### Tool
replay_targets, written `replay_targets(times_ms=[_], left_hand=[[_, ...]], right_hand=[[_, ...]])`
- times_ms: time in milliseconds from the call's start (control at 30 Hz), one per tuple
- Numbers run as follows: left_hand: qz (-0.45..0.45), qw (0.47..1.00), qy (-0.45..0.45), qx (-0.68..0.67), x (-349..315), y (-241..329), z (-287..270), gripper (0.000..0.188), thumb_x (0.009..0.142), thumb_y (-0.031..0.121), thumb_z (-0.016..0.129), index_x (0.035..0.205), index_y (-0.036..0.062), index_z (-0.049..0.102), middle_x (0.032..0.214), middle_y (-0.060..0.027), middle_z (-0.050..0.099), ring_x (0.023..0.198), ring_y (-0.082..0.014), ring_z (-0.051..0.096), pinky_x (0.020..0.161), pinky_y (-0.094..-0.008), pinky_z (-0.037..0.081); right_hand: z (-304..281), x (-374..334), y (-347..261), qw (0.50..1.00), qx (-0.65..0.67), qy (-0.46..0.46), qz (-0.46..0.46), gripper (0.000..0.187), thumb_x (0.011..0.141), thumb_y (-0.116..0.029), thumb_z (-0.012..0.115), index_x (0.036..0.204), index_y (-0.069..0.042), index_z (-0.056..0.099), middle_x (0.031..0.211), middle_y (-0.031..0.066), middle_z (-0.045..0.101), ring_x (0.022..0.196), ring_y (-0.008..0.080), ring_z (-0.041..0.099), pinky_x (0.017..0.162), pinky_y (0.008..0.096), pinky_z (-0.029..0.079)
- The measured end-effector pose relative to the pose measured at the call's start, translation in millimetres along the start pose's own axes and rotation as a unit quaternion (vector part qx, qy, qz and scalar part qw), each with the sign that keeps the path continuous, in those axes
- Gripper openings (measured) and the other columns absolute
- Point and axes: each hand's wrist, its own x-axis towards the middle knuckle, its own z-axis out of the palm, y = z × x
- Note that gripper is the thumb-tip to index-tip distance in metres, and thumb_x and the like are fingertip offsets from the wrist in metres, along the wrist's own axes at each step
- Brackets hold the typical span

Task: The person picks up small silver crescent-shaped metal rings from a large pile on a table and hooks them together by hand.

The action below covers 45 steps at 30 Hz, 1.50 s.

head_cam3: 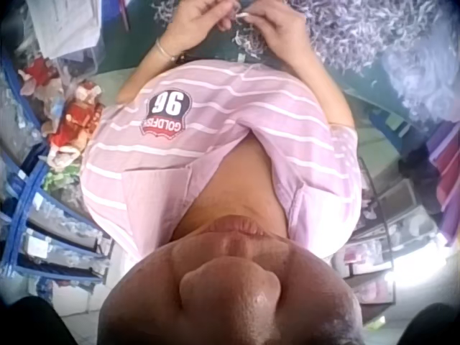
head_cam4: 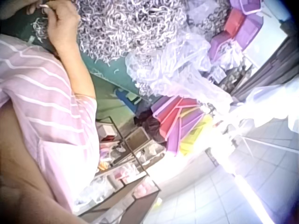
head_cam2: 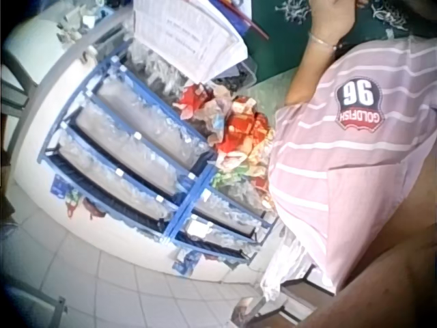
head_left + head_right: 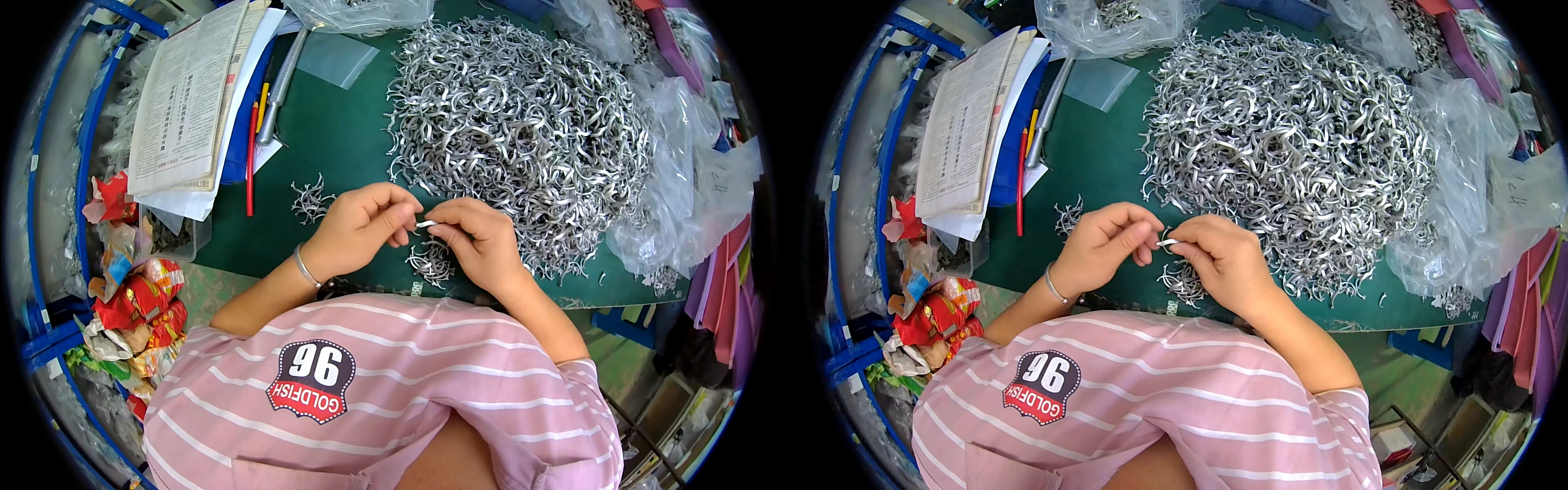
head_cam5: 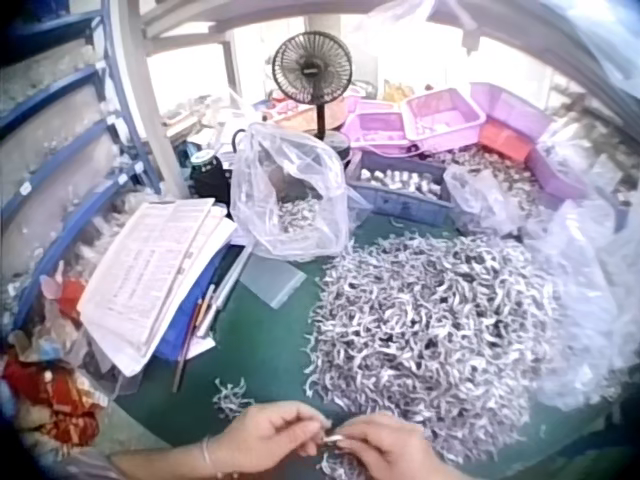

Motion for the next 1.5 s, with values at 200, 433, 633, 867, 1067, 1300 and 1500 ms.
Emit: replay_targets(times_ms=[200,433,633,867,1067,1300,1500], left_hand=[[0.14,0.953,-0.008,0.269,0,-5,-4,0.015,0.086,0.002,0.066,0.101,0.0032,0.064,0.091,-0.005,0.059,0.073,-0.0119,0.06,0.064,-0.0254,0.049],[0.232,0.88,0.011,0.415,9,-24,0,0.013,0.078,-0.001,0.071,0.088,0.0039,0.064,0.09,-0.0067,0.055,0.077,-0.0161,0.058,0.066,-0.0288,0.047],[0.021,0.997,0.067,0.036,6,-13,2,0.007,0.086,0.002,0.066,0.093,0.0012,0.063,0.093,-0.002,0.058,0.078,-0.0105,0.057,0.068,-0.0227,0.047],[-0.064,0.953,0.025,-0.295,6,-17,-4,0.025,0.093,0.006,0.061,0.117,-0.0012,0.058,0.093,-0.004,0.062,0.081,-0.0122,0.061,0.077,-0.0273,0.053],[-0.056,0.945,-0.007,-0.323,6,-15,-1,0.024,0.094,0.007,0.06,0.116,-0.0017,0.057,0.095,-0.0054,0.062,0.085,-0.0136,0.062,0.08,-0.0296,0.054],[0.101,0.987,0.05,-0.112,0,-8,13,0.027,0.089,-0.003,0.062,0.116,-0.0012,0.056,0.099,-0.0089,0.064,0.091,-0.0141,0.064,0.083,-0.0276,0.053],[0.195,0.979,0.065,-0.011,-1,-17,15,0.033,0.085,-0.008,0.064,0.116,-0.0006,0.055,0.101,-0.0106,0.065,0.093,-0.0154,0.063,0.081,-0.0264,0.051]], right_hand=[[-7,-6,2,0.979,0.136,-0.03,0.146,0.01,0.082,-0.003,0.072,0.091,0.0,0.072,0.086,0.0083,0.069,0.075,0.0153,0.064,0.067,0.0261,0.05],[-13,-13,0,0.976,0.158,-0.015,0.152,0.011,0.08,-0.003,0.074,0.089,0.0,0.071,0.084,0.008,0.069,0.073,0.0136,0.063,0.064,0.0254,0.05],[-17,-12,-8,0.999,0.007,-0.013,0.028,0.013,0.073,-0.006,0.079,0.078,-0.002,0.068,0.077,0.007,0.066,0.067,0.0186,0.062,0.06,0.029,0.049],[-10,-16,-4,0.994,-0.022,-0.084,-0.062,0.014,0.072,-0.01,0.079,0.078,-0.005,0.068,0.074,0.0077,0.063,0.068,0.0252,0.061,0.061,0.0336,0.05],[-6,-7,-8,1.0,0.013,-0.015,-0.006,0.016,0.078,-0.008,0.076,0.089,-0.002,0.067,0.08,0.0096,0.064,0.07,0.022,0.062,0.06,0.0303,0.05],[-1,-5,-5,0.999,0.032,0.014,0.024,0.015,0.078,-0.003,0.076,0.089,0.001,0.066,0.082,0.0086,0.065,0.066,0.0161,0.062,0.058,0.0258,0.05],[-1,-6,-9,0.998,0.046,0.046,0.016,0.014,0.077,-0.001,0.076,0.087,-0.001,0.067,0.083,0.0088,0.066,0.066,0.0158,0.062,0.058,0.025,0.05]])
